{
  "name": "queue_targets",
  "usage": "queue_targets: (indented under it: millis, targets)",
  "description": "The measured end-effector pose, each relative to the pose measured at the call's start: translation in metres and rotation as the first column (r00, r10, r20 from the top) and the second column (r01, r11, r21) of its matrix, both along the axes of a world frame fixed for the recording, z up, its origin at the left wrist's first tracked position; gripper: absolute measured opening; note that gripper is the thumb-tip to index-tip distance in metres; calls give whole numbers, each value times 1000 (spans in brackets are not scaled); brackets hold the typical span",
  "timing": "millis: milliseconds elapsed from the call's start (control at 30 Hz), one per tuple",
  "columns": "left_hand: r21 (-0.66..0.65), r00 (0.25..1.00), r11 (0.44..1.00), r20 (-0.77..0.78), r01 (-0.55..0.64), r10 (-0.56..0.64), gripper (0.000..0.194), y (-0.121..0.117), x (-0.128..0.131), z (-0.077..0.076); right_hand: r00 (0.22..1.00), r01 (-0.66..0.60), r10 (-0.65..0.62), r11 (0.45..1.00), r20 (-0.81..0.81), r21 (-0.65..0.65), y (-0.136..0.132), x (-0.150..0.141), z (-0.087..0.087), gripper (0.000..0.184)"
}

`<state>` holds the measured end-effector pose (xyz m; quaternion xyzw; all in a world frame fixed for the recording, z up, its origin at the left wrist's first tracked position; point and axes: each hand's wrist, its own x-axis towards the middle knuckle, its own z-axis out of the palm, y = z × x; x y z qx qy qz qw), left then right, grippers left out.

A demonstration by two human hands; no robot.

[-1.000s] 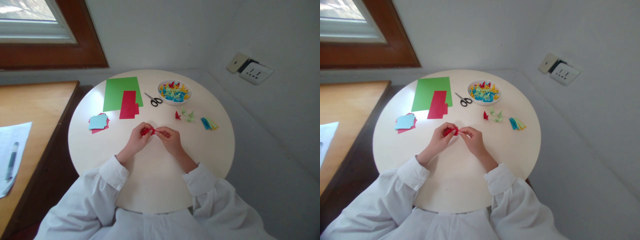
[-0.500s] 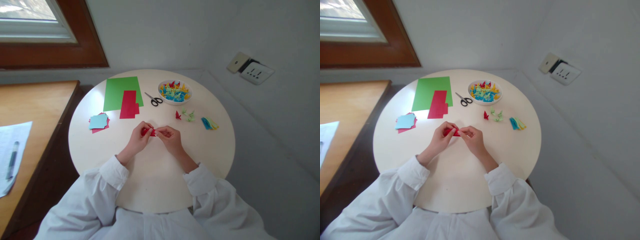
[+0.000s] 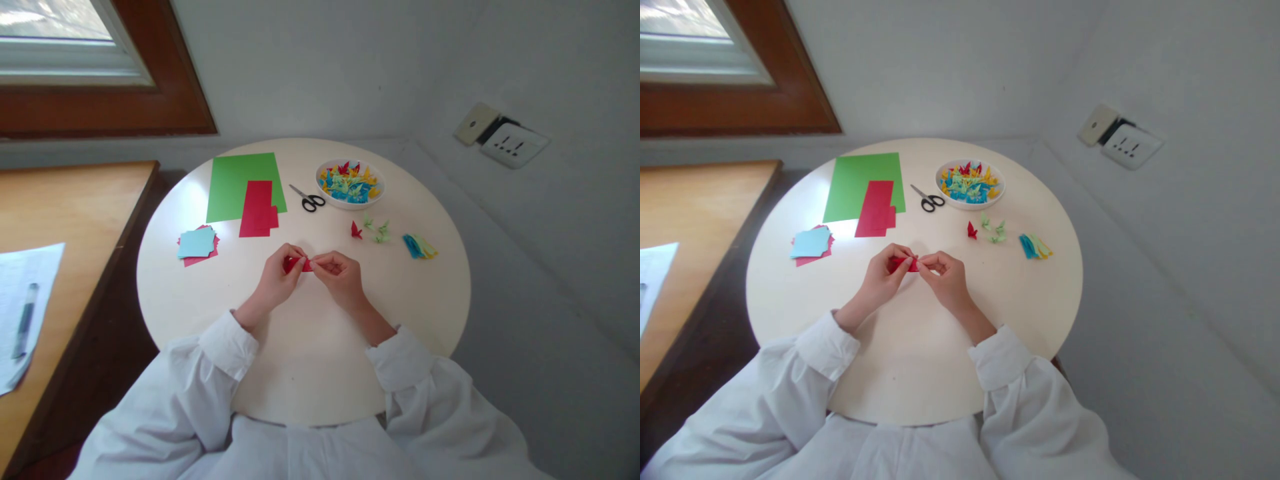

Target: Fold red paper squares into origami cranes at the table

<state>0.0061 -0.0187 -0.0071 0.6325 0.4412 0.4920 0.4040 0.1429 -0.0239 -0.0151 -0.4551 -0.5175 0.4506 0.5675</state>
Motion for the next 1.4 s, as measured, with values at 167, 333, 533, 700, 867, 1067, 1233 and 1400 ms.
queue_targets:
  millis: [167, 333, 533, 700, 867, 1067, 1233, 1400]
  targets:
    - [-17, 999, 1000, 33, 10, -9, 8, 1, 1, -2, 1000, 0, 0, 1000, -15, -4, 0, 0, 2, 8]
    - [-32, 998, 999, 61, 17, -15, 9, 1, 1, -1, 1000, 6, -6, 1000, -12, -4, 0, 0, 3, 7]
    - [-33, 999, 999, 31, 15, -14, 8, 1, 0, -2, 1000, 14, -14, 1000, -6, -13, 0, 0, 1, 8]
    - [-34, 1000, 999, 29, 8, -7, 9, 2, 1, -4, 1000, 13, -13, 1000, 4, -7, 0, 0, 1, 8]
    - [-35, 1000, 999, 13, -3, 3, 10, 3, 1, -5, 1000, 15, -15, 1000, 14, -4, 1, 0, 1, 8]
    - [-33, 1000, 999, 23, -9, 9, 11, 3, 1, -5, 1000, 14, -14, 1000, 10, -15, 0, 1, 2, 8]
    - [-35, 1000, 999, 12, -12, 13, 11, 3, 0, -5, 1000, 19, -20, 999, -18, -40, 1, 0, 0, 11]
    - [-23, 999, 999, -3, -34, 34, 10, 4, -1, -5, 996, 8, -15, 997, -86, -73, 2, 0, 1, 14]
